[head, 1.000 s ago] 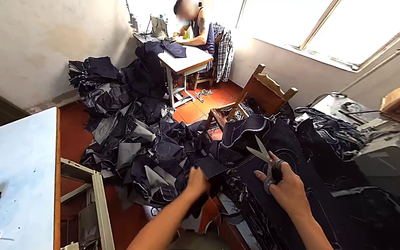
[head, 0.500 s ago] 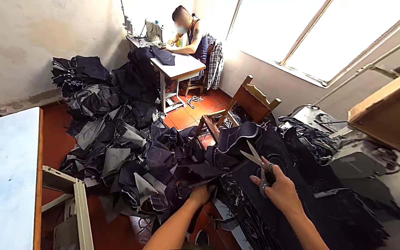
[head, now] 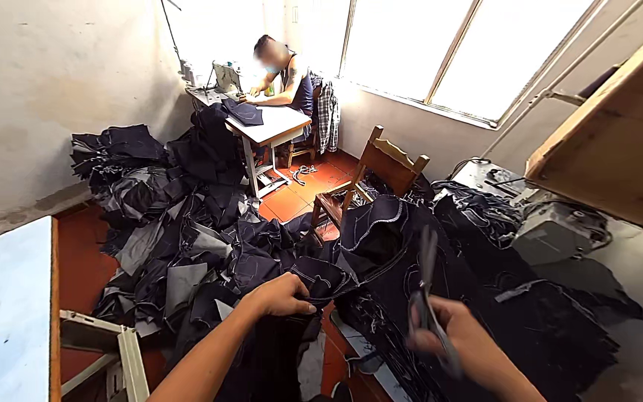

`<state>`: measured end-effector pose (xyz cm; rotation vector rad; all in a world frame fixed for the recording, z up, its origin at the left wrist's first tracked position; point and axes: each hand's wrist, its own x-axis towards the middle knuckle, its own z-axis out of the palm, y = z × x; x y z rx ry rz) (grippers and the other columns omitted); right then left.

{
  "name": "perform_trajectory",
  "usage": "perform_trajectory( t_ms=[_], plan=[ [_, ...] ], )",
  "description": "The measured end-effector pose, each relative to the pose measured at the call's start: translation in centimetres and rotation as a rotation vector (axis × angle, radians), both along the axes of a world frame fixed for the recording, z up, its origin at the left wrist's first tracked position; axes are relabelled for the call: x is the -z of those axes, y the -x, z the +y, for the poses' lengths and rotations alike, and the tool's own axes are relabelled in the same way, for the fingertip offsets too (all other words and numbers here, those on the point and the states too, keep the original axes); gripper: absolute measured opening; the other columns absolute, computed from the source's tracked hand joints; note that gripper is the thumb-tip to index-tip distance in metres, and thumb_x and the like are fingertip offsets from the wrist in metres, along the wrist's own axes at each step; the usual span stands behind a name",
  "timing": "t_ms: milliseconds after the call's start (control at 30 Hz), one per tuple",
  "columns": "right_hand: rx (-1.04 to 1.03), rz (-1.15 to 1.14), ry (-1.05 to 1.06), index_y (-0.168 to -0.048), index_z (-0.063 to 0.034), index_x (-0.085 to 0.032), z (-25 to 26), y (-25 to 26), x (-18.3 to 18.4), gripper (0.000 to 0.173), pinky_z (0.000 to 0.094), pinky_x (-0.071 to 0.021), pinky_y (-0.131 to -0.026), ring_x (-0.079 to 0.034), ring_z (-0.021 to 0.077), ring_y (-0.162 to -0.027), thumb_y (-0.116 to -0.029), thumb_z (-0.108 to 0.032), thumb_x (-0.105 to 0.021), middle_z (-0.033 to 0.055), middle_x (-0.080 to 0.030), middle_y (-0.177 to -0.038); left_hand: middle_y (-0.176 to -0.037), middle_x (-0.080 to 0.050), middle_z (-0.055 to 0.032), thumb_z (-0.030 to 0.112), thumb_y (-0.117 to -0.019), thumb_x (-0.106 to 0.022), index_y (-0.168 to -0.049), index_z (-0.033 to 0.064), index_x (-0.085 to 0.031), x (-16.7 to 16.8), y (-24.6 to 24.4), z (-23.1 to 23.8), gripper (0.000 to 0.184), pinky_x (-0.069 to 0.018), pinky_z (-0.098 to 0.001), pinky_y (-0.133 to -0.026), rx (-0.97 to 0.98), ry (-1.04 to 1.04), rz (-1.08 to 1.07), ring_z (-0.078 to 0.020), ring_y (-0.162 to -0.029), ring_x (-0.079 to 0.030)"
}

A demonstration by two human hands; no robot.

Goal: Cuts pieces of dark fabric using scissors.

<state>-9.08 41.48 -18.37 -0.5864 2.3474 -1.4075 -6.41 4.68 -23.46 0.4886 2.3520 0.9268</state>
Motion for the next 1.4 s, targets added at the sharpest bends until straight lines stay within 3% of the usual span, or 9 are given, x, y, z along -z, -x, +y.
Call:
perform_trajectory(
  t_ms=[133,467,567,700,933,1067,1167,1300,1400],
  plan=[
    [-0.418,-0.54,-0.327,-0.107,0.001,-0.066,2.1,-2.8,2.8,0.065,0.0507,-0.0569,-0.08,-0.07,0.0252,-0.081,-0.0944,-0.062,-0.056,0.0111,-0.071,-0.086,-0.082,-0.066,-0.0184,0.034,-0.1049,-0.056,-0.089,-0.0053,-0.07,-0.7,-0.1,-0.1,0.045,-0.0489,-0.0523,-0.08,0.01,-0.003,-0.016,-0.0295,-0.081,-0.063],
    [-0.157,-0.202,-0.163,-0.092,-0.0069,-0.069,1.2,-3.6,5.4,0.055,0.0392,-0.0537,-0.062,-0.064,0.0153,-0.064,-0.0757,-0.058,-0.083,0.0023,-0.067,-0.073,-0.065,-0.051,-0.001,0.03,-0.1025,-0.057,-0.069,0.003,-0.058,-1.7,-1.5,-2.2,0.044,-0.0412,-0.0321,-0.064,0.048,-0.299,0.09,-0.0093,-0.064,-0.05],
    [-0.171,-0.032,-0.029,-0.127,-0.003,-0.061,2.4,-4.0,6.6,0.096,0.043,-0.0555,-0.095,-0.068,0.0201,-0.11,-0.0621,-0.07,-0.085,0.0093,-0.071,-0.123,-0.068,-0.054,0.0054,0.029,-0.103,-0.057,-0.069,0.0109,-0.054,-7.8,-4.2,-2.2,0.039,-0.0447,-0.021,-0.068,0.119,-0.781,0.309,-0.001,-0.071,-0.055],
    [-0.115,-0.127,0.21,-0.134,0.0032,-0.051,1.0,-5.5,8.6,0.111,0.037,-0.0508,-0.104,-0.063,0.016,-0.122,-0.057,-0.069,-0.087,0.0098,-0.066,-0.133,-0.094,-0.07,0.0184,0.03,-0.1015,-0.059,-0.094,0.0254,-0.071,-20.1,-10.0,-3.3,0.016,-0.05,-0.0112,-0.084,-0.21,-0.941,0.643,0.0096,-0.093,-0.063],
    [0.332,-0.217,1.057,-0.103,-0.032,-0.074,-5.1,-7.5,2.6,0.033,0.022,-0.0592,-0.073,-0.069,-0.0014,-0.082,-0.0754,-0.045,-0.087,-0.0136,-0.074,-0.092,-0.089,-0.069,0.0248,0.035,-0.1029,-0.059,-0.094,0.0292,-0.07,-26.4,-8.4,-5.5,0.016,-0.048,-0.0073,-0.081,-0.673,-0.574,1.3,0.0137,-0.087,-0.062],
    [0.728,0.207,0.849,-0.1,-0.0308,-0.068,5.5,-6.2,-2.2,0.026,0.0159,-0.0553,-0.071,-0.064,-0.0047,-0.081,-0.0804,-0.035,-0.084,-0.0176,-0.069,-0.092,-0.109,-0.071,0.0104,0.023,-0.106,-0.052,-0.12,0.0032,-0.064,-24.1,-2.0,-3.3,0.027,-0.0537,-0.0172,-0.091,-0.542,-0.436,1.436,0.0042,-0.101,-0.065],
    [0.793,0.373,0.744,-0.1,-0.0316,-0.07,15.9,-6.0,-3.6,0.027,0.0179,-0.0578,-0.071,-0.067,-0.0014,-0.08,-0.0798,-0.035,-0.087,-0.0151,-0.071,-0.09,-0.151,-0.05,0.0019,0.036,-0.1092,-0.043,-0.161,0.0077,-0.025,-22.7,1.0,4.5,0.062,-0.0459,-0.0272,-0.111,-0.463,-0.295,1.178,0.0002,-0.129,-0.053],
    [1.039,0.331,0.451,-0.086,-0.0223,-0.061,25.0,-5.0,-2.0,0.026,0.0172,-0.0544,-0.058,-0.062,-0.0018,-0.063,-0.0725,-0.02,-0.083,-0.0131,-0.064,-0.072,-0.07,-0.065,-0.0037,0.021,-0.1053,-0.053,-0.162,0.0093,-0.027,-16.3,8.0,15.6,0.063,-0.0546,-0.0404,-0.05,-0.411,-0.195,1.025,-0.016,-0.052,-0.059],
    [1.138,0.122,-0.081,-0.105,0.0062,-0.063,29.0,-3.9,4.1,0.032,0.0442,-0.0528,-0.064,-0.06,0.0215,-0.067,-0.0848,-0.011,-0.081,0.0139,-0.064,-0.081,-0.088,-0.073,-0.0185,0.026,-0.1064,-0.055,-0.161,0.0153,-0.035,-7.7,12.6,19.4,0.059,-0.0585,-0.0597,-0.074,-0.397,0.035,0.701,-0.0369,-0.077,-0.071]
  ],
)
